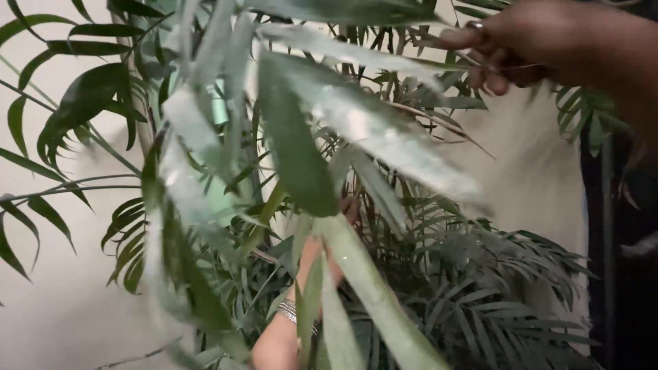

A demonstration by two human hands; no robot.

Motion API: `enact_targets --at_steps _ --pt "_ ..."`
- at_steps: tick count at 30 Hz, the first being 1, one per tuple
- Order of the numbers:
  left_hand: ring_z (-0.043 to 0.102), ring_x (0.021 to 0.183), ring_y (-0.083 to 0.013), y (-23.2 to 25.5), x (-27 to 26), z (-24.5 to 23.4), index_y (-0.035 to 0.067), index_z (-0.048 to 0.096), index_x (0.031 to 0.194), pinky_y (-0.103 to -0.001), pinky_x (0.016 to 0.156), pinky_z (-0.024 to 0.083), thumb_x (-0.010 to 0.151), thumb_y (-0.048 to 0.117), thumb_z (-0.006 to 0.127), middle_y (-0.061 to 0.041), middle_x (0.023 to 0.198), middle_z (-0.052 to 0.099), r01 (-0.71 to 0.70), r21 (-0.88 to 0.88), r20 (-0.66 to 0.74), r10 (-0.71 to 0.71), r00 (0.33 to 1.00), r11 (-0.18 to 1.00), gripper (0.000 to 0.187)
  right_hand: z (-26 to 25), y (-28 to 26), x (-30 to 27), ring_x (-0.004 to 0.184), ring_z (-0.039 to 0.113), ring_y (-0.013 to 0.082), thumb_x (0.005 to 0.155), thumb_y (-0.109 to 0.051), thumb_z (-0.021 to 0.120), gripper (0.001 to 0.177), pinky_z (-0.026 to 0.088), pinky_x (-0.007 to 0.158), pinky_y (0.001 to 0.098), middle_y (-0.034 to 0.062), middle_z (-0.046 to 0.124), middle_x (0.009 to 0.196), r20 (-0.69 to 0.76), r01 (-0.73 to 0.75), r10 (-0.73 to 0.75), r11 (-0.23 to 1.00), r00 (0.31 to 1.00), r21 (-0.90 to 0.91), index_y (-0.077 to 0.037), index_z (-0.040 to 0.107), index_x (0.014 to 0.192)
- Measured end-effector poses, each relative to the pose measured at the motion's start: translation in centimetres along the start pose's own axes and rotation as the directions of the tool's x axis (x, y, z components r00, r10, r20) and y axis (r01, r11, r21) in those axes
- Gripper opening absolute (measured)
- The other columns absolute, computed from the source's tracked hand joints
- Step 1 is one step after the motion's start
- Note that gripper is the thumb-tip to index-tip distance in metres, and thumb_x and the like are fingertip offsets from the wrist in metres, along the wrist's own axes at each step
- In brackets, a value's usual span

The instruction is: Pruning dry and dead leaves from a potted palm plant using a pair of scissors.

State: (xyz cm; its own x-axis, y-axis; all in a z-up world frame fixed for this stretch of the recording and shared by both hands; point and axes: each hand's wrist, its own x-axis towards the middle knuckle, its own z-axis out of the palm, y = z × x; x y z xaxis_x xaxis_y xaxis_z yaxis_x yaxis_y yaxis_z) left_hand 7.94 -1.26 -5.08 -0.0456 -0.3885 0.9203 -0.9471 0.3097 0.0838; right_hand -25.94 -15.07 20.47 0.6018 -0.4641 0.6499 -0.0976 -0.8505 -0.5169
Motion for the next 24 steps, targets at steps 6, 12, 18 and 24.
enact_targets --at_steps 6,12,18,24 --pt "0.049 0.142 -0.0251 1.2 -0.8 0.6 0.002 0.043 0.152 -0.037 0.116 0.041 0.104 0.004 0.044 -0.013 0.152 0.053 0.011 0.099 -0.007 -0.011 1.000 0.995 0.048 -0.6 0.9 -2.1 0.058 0.049 0.0215 0.112 -0.039 0.049 0.050 0.045 0.058 0.0370 0.0166 0.061 0.082 -0.059 -0.095 0.092 0.994 0.994 -0.046 0.008 0.065 0.108" --pt "0.050 0.140 -0.0266 1.6 -0.6 0.9 0.005 0.044 0.150 -0.038 0.114 0.043 0.100 0.004 0.047 -0.013 0.151 0.053 -0.002 0.196 -0.011 0.005 1.000 0.981 0.050 2.3 2.7 1.6 0.052 0.041 0.0165 0.109 -0.037 0.035 0.052 0.035 0.051 0.0317 0.0130 0.061 0.070 0.110 -0.029 0.013 0.989 0.994 0.144 0.002 0.069 0.100" --pt "0.051 0.139 -0.0280 2.2 -2.6 0.0 0.008 0.045 0.149 -0.039 0.112 0.045 0.097 0.004 0.049 -0.013 0.150 0.053 -0.002 0.300 -0.029 0.011 1.000 0.954 0.052 4.6 5.0 8.1 0.059 0.053 0.0168 0.110 -0.035 0.048 0.038 0.044 0.053 0.0313 0.0117 0.068 0.084 0.042 0.007 -0.029 0.891 0.999 0.455 -0.002 0.066 0.114" --pt "0.052 0.137 -0.0294 2.6 -12.6 -0.9 0.011 0.047 0.148 -0.040 0.109 0.046 0.093 0.005 0.052 -0.012 0.150 0.054 0.007 0.393 -0.031 0.006 0.999 0.919 0.055 4.6 5.1 10.3 0.066 0.065 0.0135 0.103 -0.023 0.057 0.021 0.053 0.062 0.0299 0.0062 0.072 0.087 -0.066 0.013 0.019 0.896 0.998 0.444 -0.009 0.067 0.115"
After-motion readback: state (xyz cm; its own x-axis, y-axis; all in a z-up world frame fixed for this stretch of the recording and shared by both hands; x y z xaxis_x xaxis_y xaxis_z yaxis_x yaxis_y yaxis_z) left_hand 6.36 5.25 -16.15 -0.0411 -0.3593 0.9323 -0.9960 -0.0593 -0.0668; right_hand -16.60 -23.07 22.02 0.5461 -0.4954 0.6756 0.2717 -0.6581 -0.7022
